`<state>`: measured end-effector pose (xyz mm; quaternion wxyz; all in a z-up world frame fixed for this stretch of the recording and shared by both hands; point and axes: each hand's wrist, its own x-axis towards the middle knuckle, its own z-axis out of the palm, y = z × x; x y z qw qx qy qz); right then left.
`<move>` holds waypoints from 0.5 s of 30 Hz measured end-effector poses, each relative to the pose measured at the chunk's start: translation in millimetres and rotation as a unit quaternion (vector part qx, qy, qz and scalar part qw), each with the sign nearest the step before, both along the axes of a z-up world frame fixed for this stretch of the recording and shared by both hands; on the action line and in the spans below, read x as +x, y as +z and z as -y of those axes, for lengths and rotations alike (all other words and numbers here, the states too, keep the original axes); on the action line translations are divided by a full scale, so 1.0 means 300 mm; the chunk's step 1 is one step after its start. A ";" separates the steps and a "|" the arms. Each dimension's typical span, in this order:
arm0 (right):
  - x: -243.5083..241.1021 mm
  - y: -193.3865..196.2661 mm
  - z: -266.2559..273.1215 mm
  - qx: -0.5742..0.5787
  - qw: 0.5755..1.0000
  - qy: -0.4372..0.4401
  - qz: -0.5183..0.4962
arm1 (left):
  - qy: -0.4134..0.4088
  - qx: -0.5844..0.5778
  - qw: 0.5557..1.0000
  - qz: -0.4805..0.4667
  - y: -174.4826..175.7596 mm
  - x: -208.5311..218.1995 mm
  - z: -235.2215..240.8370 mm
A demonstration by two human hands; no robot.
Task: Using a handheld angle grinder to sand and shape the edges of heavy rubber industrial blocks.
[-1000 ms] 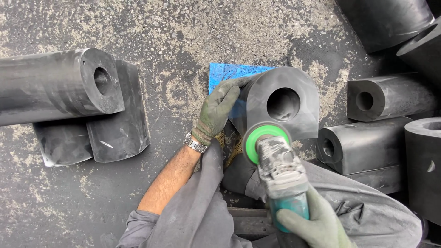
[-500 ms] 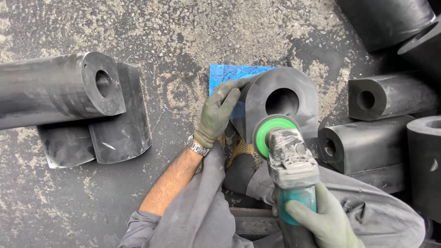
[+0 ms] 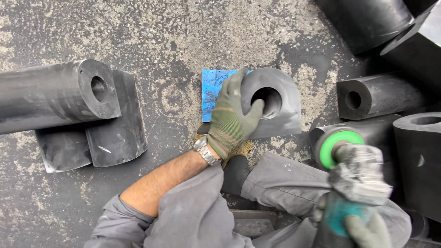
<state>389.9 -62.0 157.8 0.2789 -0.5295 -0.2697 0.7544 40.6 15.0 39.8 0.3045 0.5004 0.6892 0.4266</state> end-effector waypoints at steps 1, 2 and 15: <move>0.005 -0.018 0.009 -0.012 1.000 0.025 0.004 | -0.003 -0.026 1.000 0.001 0.003 -0.007 -0.008; 0.007 -0.037 0.027 -0.023 0.999 0.046 0.009 | -0.010 -0.050 0.999 0.002 0.006 -0.014 -0.018; -0.170 -0.061 0.121 -0.141 0.963 0.174 0.153 | -0.414 -0.025 0.910 -0.003 0.053 -0.131 -0.338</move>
